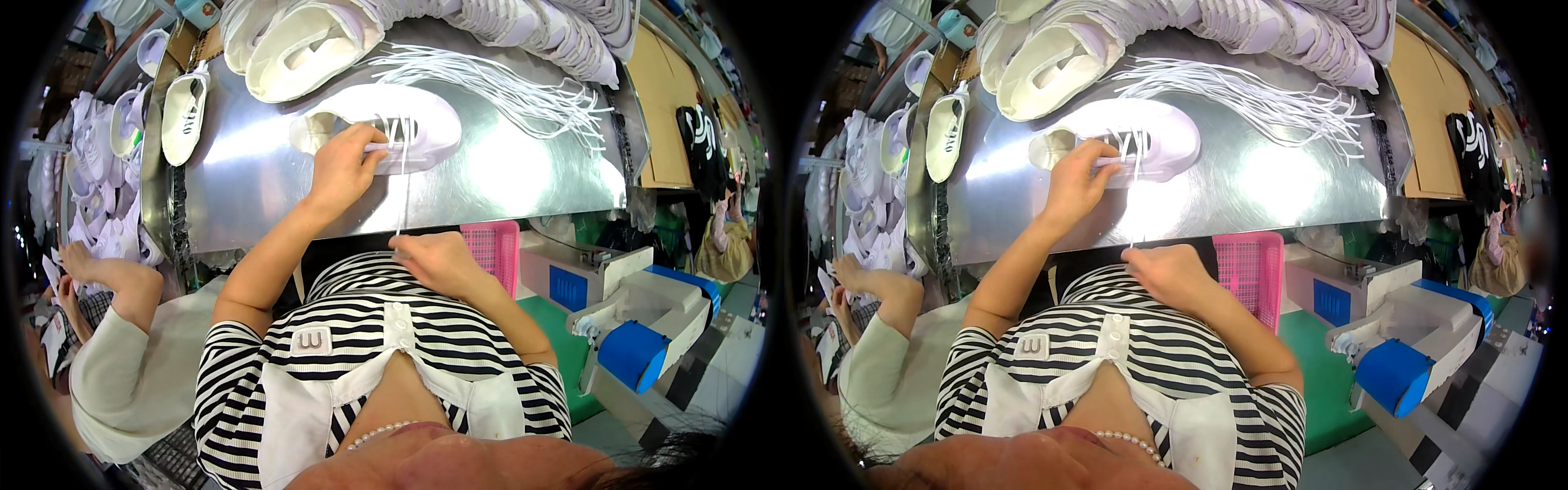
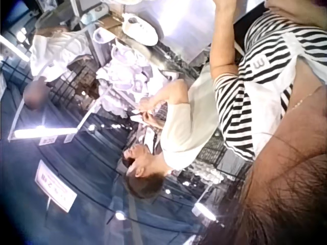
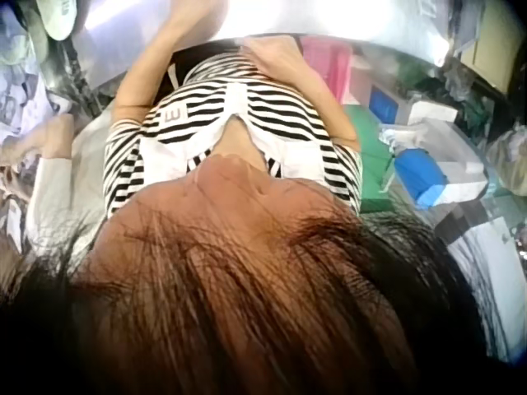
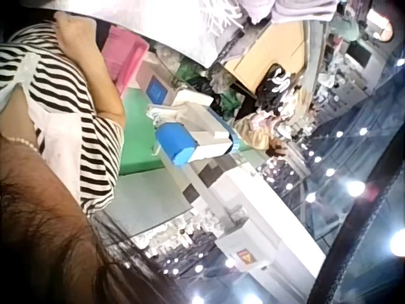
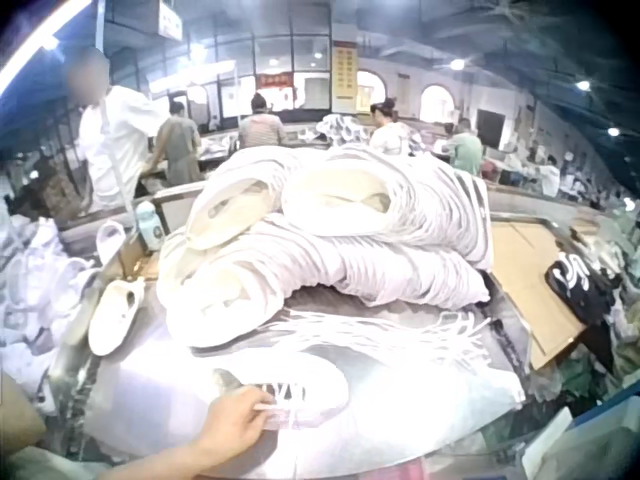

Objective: The person laces white shoe uppers by threading white laces through eyelets and tying them.

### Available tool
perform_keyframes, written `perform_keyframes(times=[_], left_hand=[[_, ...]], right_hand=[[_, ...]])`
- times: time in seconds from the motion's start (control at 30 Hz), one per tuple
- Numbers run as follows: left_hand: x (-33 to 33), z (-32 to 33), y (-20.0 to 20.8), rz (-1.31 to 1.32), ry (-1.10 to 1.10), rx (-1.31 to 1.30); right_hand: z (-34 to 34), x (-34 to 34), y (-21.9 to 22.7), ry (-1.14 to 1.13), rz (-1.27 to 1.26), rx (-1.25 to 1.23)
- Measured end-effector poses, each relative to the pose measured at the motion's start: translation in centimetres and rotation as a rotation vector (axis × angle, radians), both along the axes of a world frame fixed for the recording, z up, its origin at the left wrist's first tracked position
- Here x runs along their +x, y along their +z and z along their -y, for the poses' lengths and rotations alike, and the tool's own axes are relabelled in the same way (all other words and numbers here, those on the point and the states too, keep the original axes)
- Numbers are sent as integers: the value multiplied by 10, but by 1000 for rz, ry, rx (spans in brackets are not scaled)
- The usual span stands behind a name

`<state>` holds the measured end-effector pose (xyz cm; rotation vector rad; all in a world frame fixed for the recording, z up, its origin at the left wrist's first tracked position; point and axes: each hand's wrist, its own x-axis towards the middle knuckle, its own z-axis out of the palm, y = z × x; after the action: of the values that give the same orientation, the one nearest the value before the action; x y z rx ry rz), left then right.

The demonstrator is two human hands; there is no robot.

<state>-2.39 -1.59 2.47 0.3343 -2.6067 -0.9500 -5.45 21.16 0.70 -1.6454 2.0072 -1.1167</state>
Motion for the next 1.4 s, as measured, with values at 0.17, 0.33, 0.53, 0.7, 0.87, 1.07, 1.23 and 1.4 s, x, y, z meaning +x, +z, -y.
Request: perform_keyframes(times=[0.17,0.33,0.53,0.7,0.87,1.07,1.23,1.4], left_hand=[[1,1,9,-159,47,-64],[3,-18,24,-201,15,-4],[4,-24,28,-254,-14,-97],[5,-30,35,-253,-10,-20],[8,-34,45,-217,-70,-56],[5,-18,53,-249,-39,-16],[2,-6,14,95,-159,-46],[-3,-4,21,456,-158,-162]], right_hand=[[10,-21,0,-260,380,-74],[56,-60,-9,-550,817,-310],[63,-54,-2,-558,934,-360],[59,-42,-7,-666,848,-349],[59,-52,-13,-507,997,-438],[25,-39,-13,-172,921,-111],[14,-28,-21,-181,643,-116],[50,-73,-5,-525,651,-205]])
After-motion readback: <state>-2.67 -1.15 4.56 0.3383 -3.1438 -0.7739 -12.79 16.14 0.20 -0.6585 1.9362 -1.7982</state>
